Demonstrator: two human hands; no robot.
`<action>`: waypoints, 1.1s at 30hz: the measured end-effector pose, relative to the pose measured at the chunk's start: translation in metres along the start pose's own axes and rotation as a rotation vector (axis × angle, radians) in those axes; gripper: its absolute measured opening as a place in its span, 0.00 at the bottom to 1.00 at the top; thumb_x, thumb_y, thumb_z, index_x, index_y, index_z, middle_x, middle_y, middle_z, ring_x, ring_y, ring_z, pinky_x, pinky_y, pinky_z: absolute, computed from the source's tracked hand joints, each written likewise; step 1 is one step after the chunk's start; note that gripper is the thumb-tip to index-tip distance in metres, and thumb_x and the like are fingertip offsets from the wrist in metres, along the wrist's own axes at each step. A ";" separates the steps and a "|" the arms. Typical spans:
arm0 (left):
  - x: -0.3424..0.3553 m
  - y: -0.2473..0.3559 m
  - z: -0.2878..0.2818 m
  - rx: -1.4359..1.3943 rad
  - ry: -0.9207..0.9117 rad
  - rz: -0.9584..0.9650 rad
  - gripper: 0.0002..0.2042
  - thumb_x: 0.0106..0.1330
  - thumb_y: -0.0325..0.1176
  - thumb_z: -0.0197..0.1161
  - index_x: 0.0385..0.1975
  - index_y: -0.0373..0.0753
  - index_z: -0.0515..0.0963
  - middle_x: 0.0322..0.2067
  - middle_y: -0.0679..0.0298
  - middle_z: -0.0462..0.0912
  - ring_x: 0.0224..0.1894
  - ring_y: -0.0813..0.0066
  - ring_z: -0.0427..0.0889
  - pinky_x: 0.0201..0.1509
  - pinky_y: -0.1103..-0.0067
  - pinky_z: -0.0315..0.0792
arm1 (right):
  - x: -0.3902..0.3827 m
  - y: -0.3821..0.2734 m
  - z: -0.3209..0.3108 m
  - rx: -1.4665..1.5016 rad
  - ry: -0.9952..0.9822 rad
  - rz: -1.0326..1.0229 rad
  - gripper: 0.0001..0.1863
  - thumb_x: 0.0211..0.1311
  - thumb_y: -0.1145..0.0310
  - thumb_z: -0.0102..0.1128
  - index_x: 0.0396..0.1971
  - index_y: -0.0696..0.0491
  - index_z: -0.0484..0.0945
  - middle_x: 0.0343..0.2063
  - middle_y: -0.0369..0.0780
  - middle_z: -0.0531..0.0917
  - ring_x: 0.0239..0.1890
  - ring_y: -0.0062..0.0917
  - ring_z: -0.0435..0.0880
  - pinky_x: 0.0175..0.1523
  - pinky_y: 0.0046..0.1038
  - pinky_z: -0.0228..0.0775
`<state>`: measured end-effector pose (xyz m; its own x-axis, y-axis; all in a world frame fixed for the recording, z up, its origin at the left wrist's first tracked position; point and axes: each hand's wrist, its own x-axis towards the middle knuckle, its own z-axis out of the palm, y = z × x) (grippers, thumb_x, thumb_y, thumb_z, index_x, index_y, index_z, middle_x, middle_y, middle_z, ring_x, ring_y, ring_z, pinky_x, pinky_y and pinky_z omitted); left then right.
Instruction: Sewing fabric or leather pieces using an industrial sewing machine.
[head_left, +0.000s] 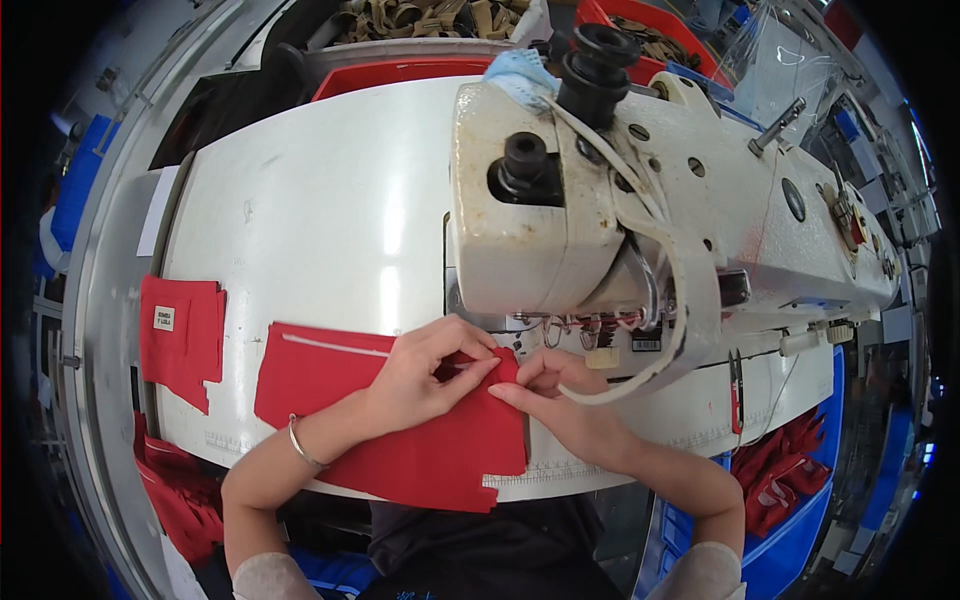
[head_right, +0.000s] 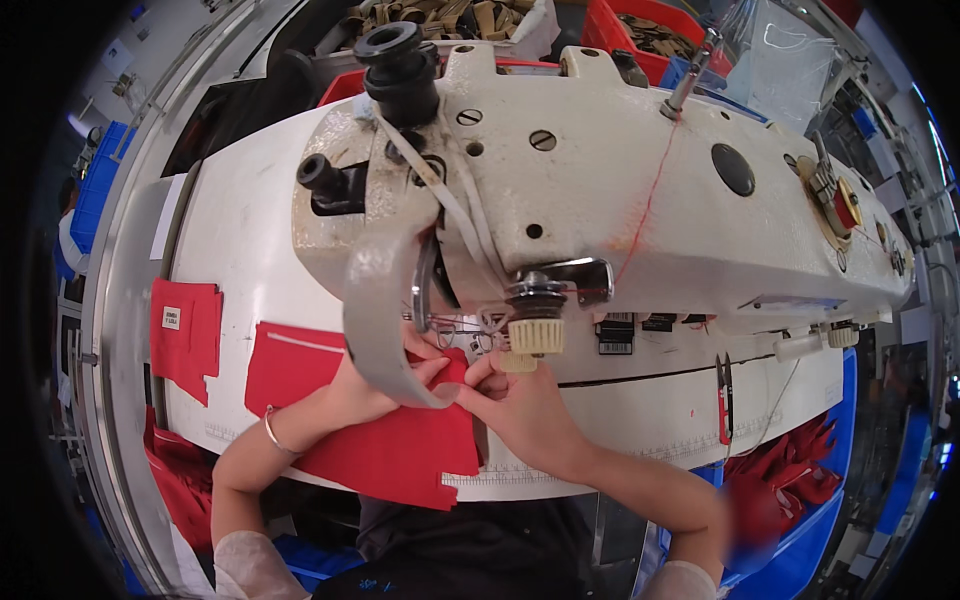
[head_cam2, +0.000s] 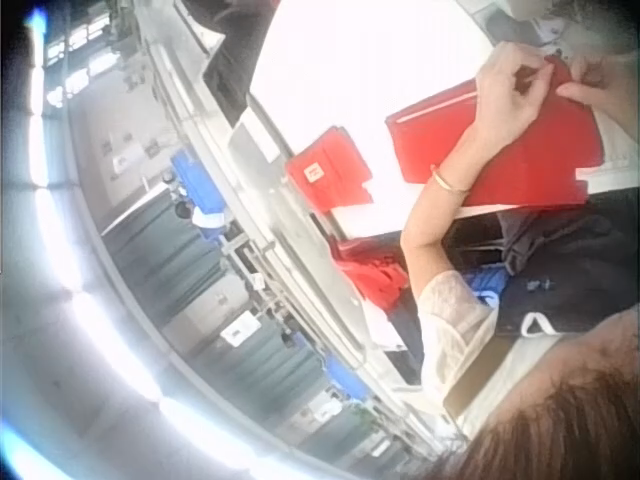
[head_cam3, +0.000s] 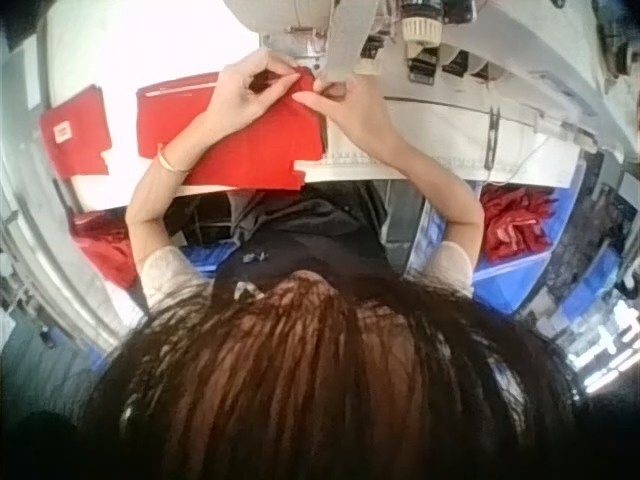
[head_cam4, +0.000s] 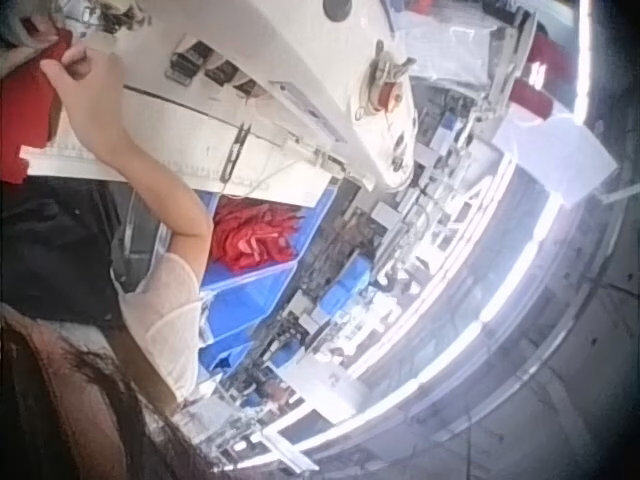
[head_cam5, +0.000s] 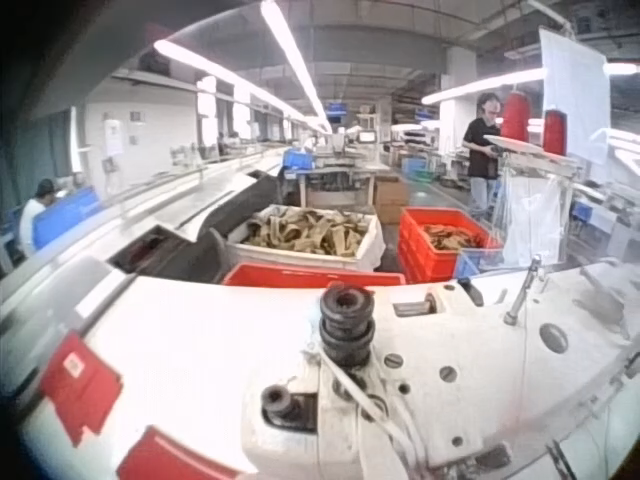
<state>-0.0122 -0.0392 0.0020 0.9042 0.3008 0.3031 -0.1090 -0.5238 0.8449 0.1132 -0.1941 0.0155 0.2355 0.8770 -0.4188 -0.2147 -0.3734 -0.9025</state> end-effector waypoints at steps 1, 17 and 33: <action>0.005 -0.006 -0.006 -0.010 -0.035 0.005 0.05 0.55 0.21 0.63 0.28 0.35 0.75 0.33 0.62 0.80 0.30 0.76 0.79 0.25 0.85 0.70 | 0.002 0.001 0.006 0.004 0.073 -0.023 0.06 0.60 0.76 0.57 0.36 0.60 0.75 0.37 0.36 0.76 0.31 0.13 0.76 0.36 0.14 0.68; 0.017 0.030 -0.009 0.334 -0.163 -0.134 0.04 0.52 0.20 0.62 0.28 0.34 0.77 0.34 0.59 0.72 0.32 0.62 0.75 0.37 0.74 0.71 | 0.006 0.007 -0.011 -1.722 0.028 -1.434 0.15 0.40 0.67 0.54 0.27 0.62 0.77 0.30 0.46 0.80 0.39 0.38 0.79 0.50 0.35 0.71; 0.009 0.020 -0.004 0.214 -0.051 -0.304 0.03 0.54 0.24 0.63 0.26 0.35 0.77 0.24 0.59 0.76 0.29 0.63 0.75 0.36 0.73 0.69 | 0.003 0.013 -0.008 -1.510 0.088 -1.267 0.17 0.35 0.73 0.55 0.31 0.64 0.78 0.34 0.47 0.80 0.41 0.36 0.80 0.47 0.31 0.75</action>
<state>-0.0083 -0.0436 0.0234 0.9021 0.4307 0.0255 0.2514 -0.5728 0.7802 0.1188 -0.1983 0.0017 -0.3724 0.8040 0.4636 0.9168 0.3964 0.0489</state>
